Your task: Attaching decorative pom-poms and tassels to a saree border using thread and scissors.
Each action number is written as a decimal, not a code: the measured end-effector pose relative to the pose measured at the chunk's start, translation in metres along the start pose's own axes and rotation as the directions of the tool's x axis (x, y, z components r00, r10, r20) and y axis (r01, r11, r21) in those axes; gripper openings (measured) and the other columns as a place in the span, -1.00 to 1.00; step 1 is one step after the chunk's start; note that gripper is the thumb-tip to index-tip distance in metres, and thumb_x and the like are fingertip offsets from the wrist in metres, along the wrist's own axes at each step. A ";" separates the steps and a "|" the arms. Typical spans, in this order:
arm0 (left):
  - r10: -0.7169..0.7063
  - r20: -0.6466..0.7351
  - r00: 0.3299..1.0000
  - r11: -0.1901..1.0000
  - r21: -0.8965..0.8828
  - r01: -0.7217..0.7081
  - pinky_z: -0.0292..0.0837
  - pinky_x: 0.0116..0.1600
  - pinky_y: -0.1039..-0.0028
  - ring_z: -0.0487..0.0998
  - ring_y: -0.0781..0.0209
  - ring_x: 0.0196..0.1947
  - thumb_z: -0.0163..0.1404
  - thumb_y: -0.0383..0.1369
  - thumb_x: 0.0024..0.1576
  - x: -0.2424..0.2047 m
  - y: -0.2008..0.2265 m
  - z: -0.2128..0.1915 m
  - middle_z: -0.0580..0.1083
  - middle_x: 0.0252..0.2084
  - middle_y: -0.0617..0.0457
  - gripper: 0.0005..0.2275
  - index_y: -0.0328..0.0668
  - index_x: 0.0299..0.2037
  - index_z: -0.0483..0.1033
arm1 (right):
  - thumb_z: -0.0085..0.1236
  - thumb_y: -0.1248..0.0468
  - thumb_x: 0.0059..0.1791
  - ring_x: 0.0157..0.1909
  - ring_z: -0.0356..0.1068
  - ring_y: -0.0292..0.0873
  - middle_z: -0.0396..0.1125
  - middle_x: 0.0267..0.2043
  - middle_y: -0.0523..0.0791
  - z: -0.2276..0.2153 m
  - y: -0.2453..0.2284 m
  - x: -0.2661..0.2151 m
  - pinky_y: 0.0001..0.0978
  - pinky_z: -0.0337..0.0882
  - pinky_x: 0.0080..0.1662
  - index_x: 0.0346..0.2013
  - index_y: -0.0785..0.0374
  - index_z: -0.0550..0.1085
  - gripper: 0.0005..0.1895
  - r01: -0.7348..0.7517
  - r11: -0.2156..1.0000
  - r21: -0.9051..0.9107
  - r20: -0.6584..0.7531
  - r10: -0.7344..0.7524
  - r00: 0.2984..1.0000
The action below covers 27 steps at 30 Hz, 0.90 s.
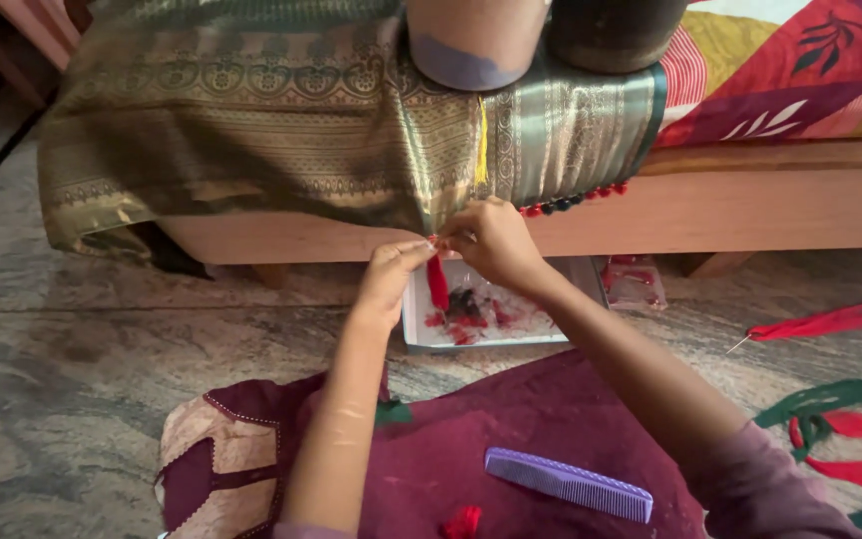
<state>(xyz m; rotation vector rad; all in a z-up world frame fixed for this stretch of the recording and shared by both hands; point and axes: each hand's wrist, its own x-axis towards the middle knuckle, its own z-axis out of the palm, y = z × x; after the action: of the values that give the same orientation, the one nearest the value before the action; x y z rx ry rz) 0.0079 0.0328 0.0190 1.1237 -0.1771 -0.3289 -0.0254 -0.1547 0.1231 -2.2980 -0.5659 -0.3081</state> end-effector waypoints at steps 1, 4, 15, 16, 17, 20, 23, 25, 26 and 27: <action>0.017 0.000 1.000 1.000 0.026 -0.017 0.53 -0.06 0.51 0.65 0.25 -0.26 0.03 -0.45 0.20 0.001 -0.002 0.000 0.66 -0.22 -0.07 -0.81 -0.48 -0.16 0.63 | 0.28 0.34 -0.13 -0.29 0.46 -0.11 0.53 -0.37 -0.08 0.000 -0.004 -0.001 -0.27 0.42 -0.10 -0.36 0.20 0.67 -0.92 0.110 0.986 -0.127 -0.038 -0.116 0.993; 0.123 -0.020 0.992 0.982 0.149 -0.119 0.45 -0.11 0.56 0.58 0.34 -0.27 0.05 -0.43 0.25 0.009 -0.022 -0.010 0.62 -0.24 0.00 -0.80 -0.49 -0.16 0.65 | 0.27 0.36 -0.16 -0.27 0.37 -0.05 0.52 -0.39 -0.11 0.005 -0.005 -0.003 -0.20 0.36 -0.08 -0.43 0.19 0.67 -0.92 0.250 0.913 -0.324 -0.084 -0.291 0.953; 0.558 -0.324 0.764 0.609 0.785 -0.111 0.46 -0.17 0.54 0.66 0.33 -0.32 0.06 -0.16 0.23 -0.035 -0.012 0.061 0.64 -0.31 0.06 -0.79 0.02 -0.12 0.70 | 0.18 0.33 -0.23 -0.18 0.31 -0.22 0.44 -0.39 -0.19 -0.029 -0.018 0.032 -0.28 0.34 0.02 -0.53 0.11 0.59 -0.93 0.496 0.574 -0.652 0.229 -0.474 0.850; 0.592 -0.290 0.752 0.605 0.777 -0.177 0.45 -0.10 0.46 0.66 0.28 -0.27 0.01 -0.16 0.25 -0.035 -0.016 0.062 0.64 -0.26 0.08 -0.79 0.02 -0.16 0.68 | 0.19 0.29 -0.21 -0.13 0.29 -0.20 0.44 -0.35 -0.22 -0.030 -0.024 0.038 -0.31 0.35 0.02 -0.51 0.11 0.60 -0.95 0.527 0.513 -0.677 0.244 -0.520 0.819; 0.626 -0.257 0.737 0.597 0.765 -0.241 0.44 -0.04 0.38 0.66 0.23 -0.21 -0.03 -0.16 0.26 -0.035 -0.019 0.062 0.64 -0.22 0.09 -0.78 0.02 -0.19 0.66 | 0.21 0.24 -0.19 -0.08 0.27 -0.19 0.43 -0.31 -0.25 -0.031 -0.029 0.044 -0.35 0.35 0.02 -0.50 0.11 0.60 -0.94 0.554 0.450 -0.700 0.260 -0.562 0.785; 0.654 -0.294 0.697 0.500 0.860 -0.105 0.36 -0.06 0.22 0.61 0.18 -0.11 -0.03 -0.20 0.20 -0.035 -0.015 0.070 0.63 -0.17 0.15 -0.79 0.03 -0.29 0.68 | 0.20 0.18 -0.08 -0.01 0.24 -0.16 0.43 -0.33 -0.29 -0.008 -0.034 0.070 -0.31 0.35 -0.03 -0.55 0.08 0.59 -0.84 0.717 0.274 -0.641 0.554 -0.481 0.680; 0.681 -0.383 0.625 0.557 0.824 -0.102 0.35 0.01 0.25 0.59 0.23 -0.09 0.06 -0.20 0.16 -0.025 -0.033 0.061 0.61 -0.20 0.22 -0.85 0.12 -0.30 0.71 | 0.20 0.13 -0.15 0.10 0.25 -0.13 0.44 -0.30 -0.34 0.011 -0.047 0.082 -0.28 0.36 -0.03 -0.64 0.01 0.58 -0.83 0.819 0.218 -0.531 0.614 -0.567 0.549; 0.703 -0.395 0.591 0.537 0.840 -0.077 0.30 0.03 0.26 0.55 0.20 -0.06 0.08 -0.22 0.12 -0.030 -0.025 0.069 0.61 -0.23 0.22 -0.86 0.11 -0.34 0.73 | 0.19 0.12 -0.17 0.08 0.26 -0.15 0.45 -0.16 -0.32 0.028 -0.038 0.093 -0.30 0.37 -0.05 -0.66 0.00 0.58 -0.82 0.826 0.173 -0.536 0.619 -0.585 0.524; 0.721 -0.400 0.566 0.518 0.854 -0.056 0.26 0.05 0.27 0.52 0.16 -0.04 0.10 -0.24 0.08 -0.032 -0.022 0.074 0.60 -0.26 0.22 -0.87 0.10 -0.38 0.74 | 0.18 0.11 -0.18 0.07 0.26 -0.16 0.46 -0.02 -0.30 0.036 -0.034 0.097 -0.32 0.38 -0.07 -0.69 -0.01 0.58 -0.81 0.827 0.135 -0.546 0.623 -0.595 0.508; 0.720 -0.404 0.564 0.520 0.853 -0.052 0.26 0.05 0.27 0.52 0.16 -0.04 0.10 -0.24 0.08 -0.031 -0.024 0.071 0.60 -0.26 0.22 -0.87 0.10 -0.38 0.74 | 0.18 0.11 -0.18 0.07 0.26 -0.16 0.46 -0.02 -0.30 0.041 -0.034 0.100 -0.32 0.38 -0.07 -0.69 -0.01 0.58 -0.81 0.830 0.134 -0.542 0.624 -0.597 0.504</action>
<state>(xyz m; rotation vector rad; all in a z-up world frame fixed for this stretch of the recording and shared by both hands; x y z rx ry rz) -0.0472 -0.0268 0.0281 1.9467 0.1605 0.8022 0.0483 -0.0738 0.1531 -2.7055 -2.1519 -0.9126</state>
